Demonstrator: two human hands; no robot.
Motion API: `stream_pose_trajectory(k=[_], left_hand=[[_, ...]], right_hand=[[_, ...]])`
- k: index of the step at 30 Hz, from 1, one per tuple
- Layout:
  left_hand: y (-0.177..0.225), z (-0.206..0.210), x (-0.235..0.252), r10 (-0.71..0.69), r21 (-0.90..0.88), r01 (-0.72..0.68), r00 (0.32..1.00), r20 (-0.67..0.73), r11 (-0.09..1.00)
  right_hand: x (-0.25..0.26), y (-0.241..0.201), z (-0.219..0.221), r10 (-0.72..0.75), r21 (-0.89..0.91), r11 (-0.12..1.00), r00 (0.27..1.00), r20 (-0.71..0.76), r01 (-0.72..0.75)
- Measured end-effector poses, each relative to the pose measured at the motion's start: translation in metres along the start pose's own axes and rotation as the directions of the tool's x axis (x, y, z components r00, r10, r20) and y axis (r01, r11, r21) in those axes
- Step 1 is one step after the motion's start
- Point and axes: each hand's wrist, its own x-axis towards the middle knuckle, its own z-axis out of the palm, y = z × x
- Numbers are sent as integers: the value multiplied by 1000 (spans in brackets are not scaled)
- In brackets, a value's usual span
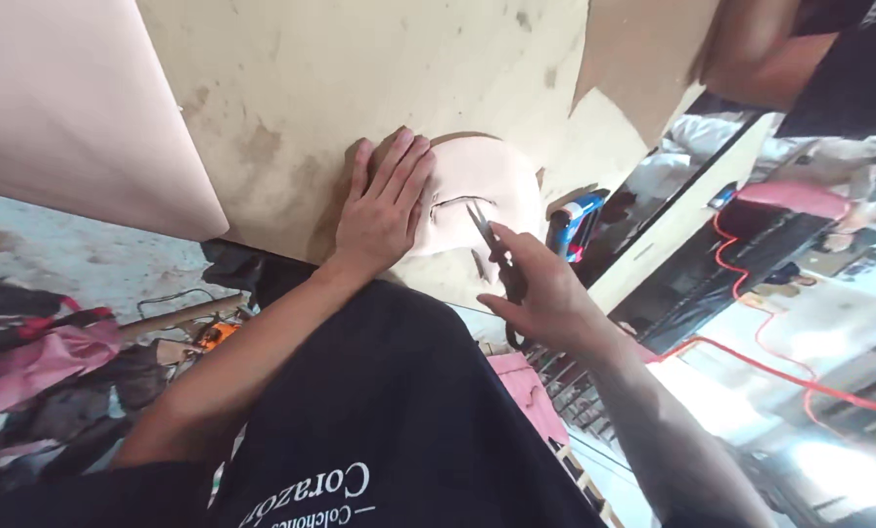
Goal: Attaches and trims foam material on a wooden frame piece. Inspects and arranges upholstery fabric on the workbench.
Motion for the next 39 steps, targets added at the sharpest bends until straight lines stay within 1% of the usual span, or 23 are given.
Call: stream_pose_trajectory(k=[3,4,5,8,11,14,16,18,22,24,27,29,33,37,39], left_hand=[[2,2,-2,-3,3,3,1000,-19,1000],[2,2,-3,-10,4,10,1000,-15,1000],[2,3,-2,-12,9,12,1000,-14,1000],[1,6,-1,-15,39,15,1000,-7,999],[1,6,0,-14,39,15,1000,-16,999],[2,4,1,-8,35,8,1000,-15,999],[2,3,0,-4,26,5,1000,-9,1000],[1,3,0,-7,24,7,1000,-11,1000],[1,4,0,-14,20,14,1000,-14,1000],[1,5,0,-11,4,11,999,-38,1000],[0,7,0,-10,-17,9,998,-60,1000],[0,7,0,-10,-19,9,998,-58,1000],[1,7,0,-3,-11,3,999,-45,1000],[1,5,-1,1,1,-1,999,-39,1000],[1,6,-1,-3,8,3,1000,-30,1000]], right_hand=[[-13,6,18,64,259,964,998,-8,-60],[-16,6,25,61,305,951,998,-18,-53],[-16,7,30,40,293,956,999,-37,-27],[-14,4,32,-7,110,994,997,-79,16],[1,-5,27,-41,-168,986,985,-169,12],[26,-17,23,-55,-443,896,987,-148,-16],[41,-24,21,-87,-556,831,990,-111,10],[53,-29,19,-74,-624,781,995,-67,16],[68,-39,14,11,-710,703,999,44,24],[73,-44,9,73,-731,682,992,104,26],[77,-49,-1,133,-751,660,979,152,27],[79,-43,-8,114,-742,668,977,178,57],[83,-34,-12,31,-737,660,975,220,145],[89,-43,-14,73,-767,622,964,256,156],[90,-49,-16,56,-781,596,961,272,186]])
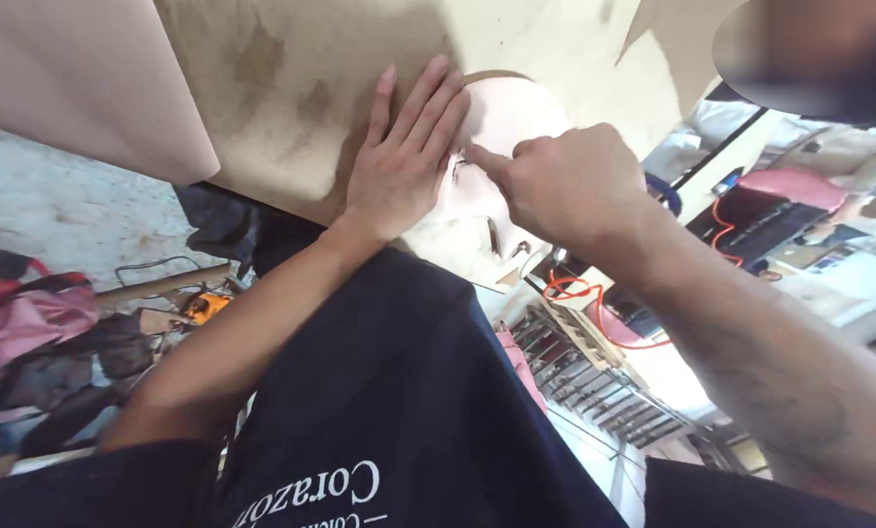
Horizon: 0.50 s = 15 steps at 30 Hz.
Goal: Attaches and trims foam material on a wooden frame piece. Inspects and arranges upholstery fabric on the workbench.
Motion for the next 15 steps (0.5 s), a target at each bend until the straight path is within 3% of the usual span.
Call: stream_pose_trajectory(k=[6,9,15], left_hand=[[1,1,1,-19,34,19,1000,14,999],[1,3,0,-24,70,24,1000,12,997],[2,2,0,-57,51,56,998,2,997]], right_hand=[[7,-15,-30,-111,-102,989,993,-41,107],[9,-38,-67,-29,-172,983,979,201,64],[34,-11,-52,-133,-147,975,967,219,167]])
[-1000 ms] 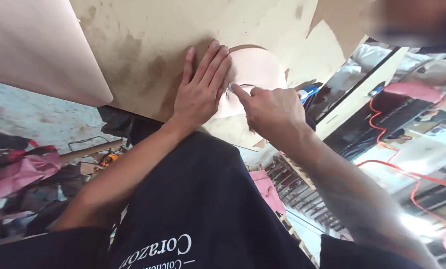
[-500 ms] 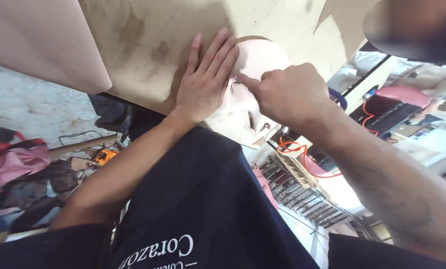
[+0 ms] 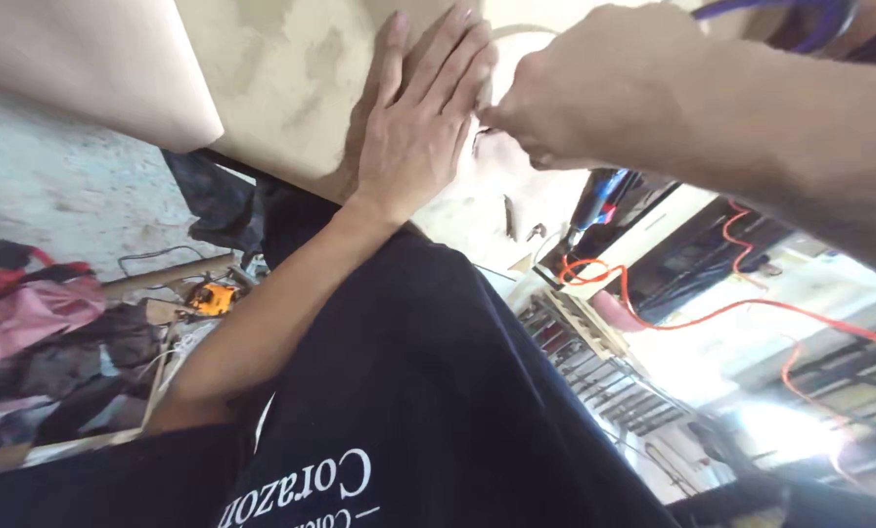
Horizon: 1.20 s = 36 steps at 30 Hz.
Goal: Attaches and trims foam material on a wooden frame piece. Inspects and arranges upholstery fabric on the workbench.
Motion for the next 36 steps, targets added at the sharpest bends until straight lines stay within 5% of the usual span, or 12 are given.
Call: stream_pose_trajectory(k=[8,13,16,20,22,24,30,32,34,36], left_hand=[[-1,-2,-1,19,-11,-19,1000,13,1000],[-1,1,0,29,-8,-30,998,-60,1000],[0,1,0,0,32,2,999,-49,999],[2,0,1,5,45,-4,999,-35,999],[4,0,1,4,78,-2,999,-34,997],[4,0,1,7,105,-5,1000,-19,994],[7,-2,-1,-8,115,15,998,-64,993],[10,-1,-3,-47,143,63,992,-117,988],[11,-2,-2,-70,187,95,989,-133,978],[11,-4,-2,-67,206,93,989,-128,974]], right_hand=[[-8,21,84,-5,161,986,967,-255,48],[3,-2,145,205,405,914,814,-544,40],[16,-32,166,449,629,777,665,-597,40],[33,-58,181,663,825,488,493,-563,285],[37,-61,186,711,844,333,475,-518,421],[35,-54,185,701,867,271,531,-475,418],[15,-25,150,561,965,238,794,-232,113],[12,-18,139,531,955,298,830,-171,6],[12,-19,136,577,893,445,785,-226,-70],[20,-31,153,626,744,665,594,-505,-68]])
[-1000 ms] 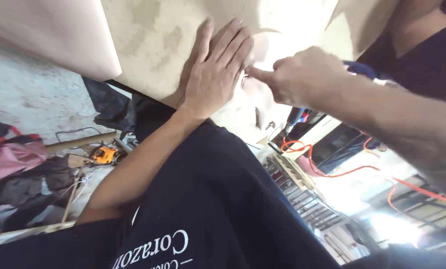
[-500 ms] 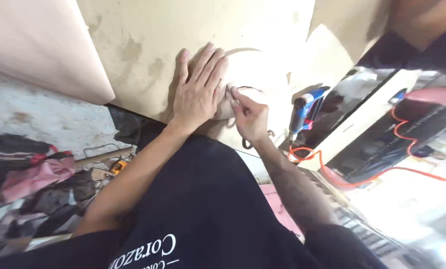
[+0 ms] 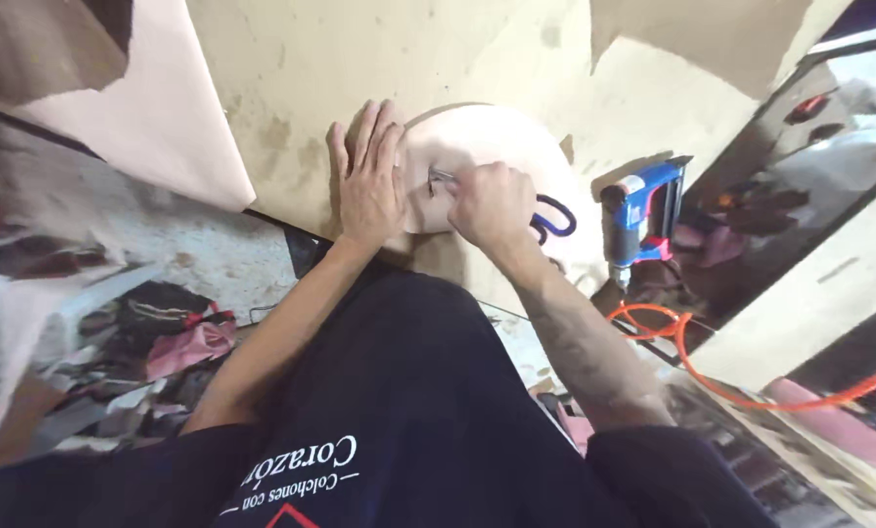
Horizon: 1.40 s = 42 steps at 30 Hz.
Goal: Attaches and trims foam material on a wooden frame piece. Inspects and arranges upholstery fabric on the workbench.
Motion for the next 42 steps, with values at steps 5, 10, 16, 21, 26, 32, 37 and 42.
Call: stream_pose_trajectory(k=[5,10,16,21,26,32,37,42], left_hand=[[-2,5,0,18,11,-18,1000,-10,1000],[-4,9,-1,38,6,-37,996,-78,999],[-3,10,-1,51,-18,-54,989,-137,998],[-2,5,-3,67,-29,-72,989,-130,997],[-2,1,6,99,4,-99,992,-80,995],[1,-1,6,29,-14,-30,999,-20,999],[4,2,7,59,3,-59,997,-54,998],[0,3,7,51,-37,-53,998,-48,998]], right_hand=[[0,36,66,-372,-217,928,736,-566,302],[5,42,82,-402,-257,914,610,-683,315],[17,54,80,-467,-276,879,581,-666,390],[40,72,55,-669,-345,722,477,-569,600],[70,84,30,-849,-421,470,266,-456,776],[117,90,14,-942,-432,164,11,-336,887],[137,85,6,-950,-376,18,-102,-295,926],[159,77,-3,-941,-294,-136,-216,-262,946]])
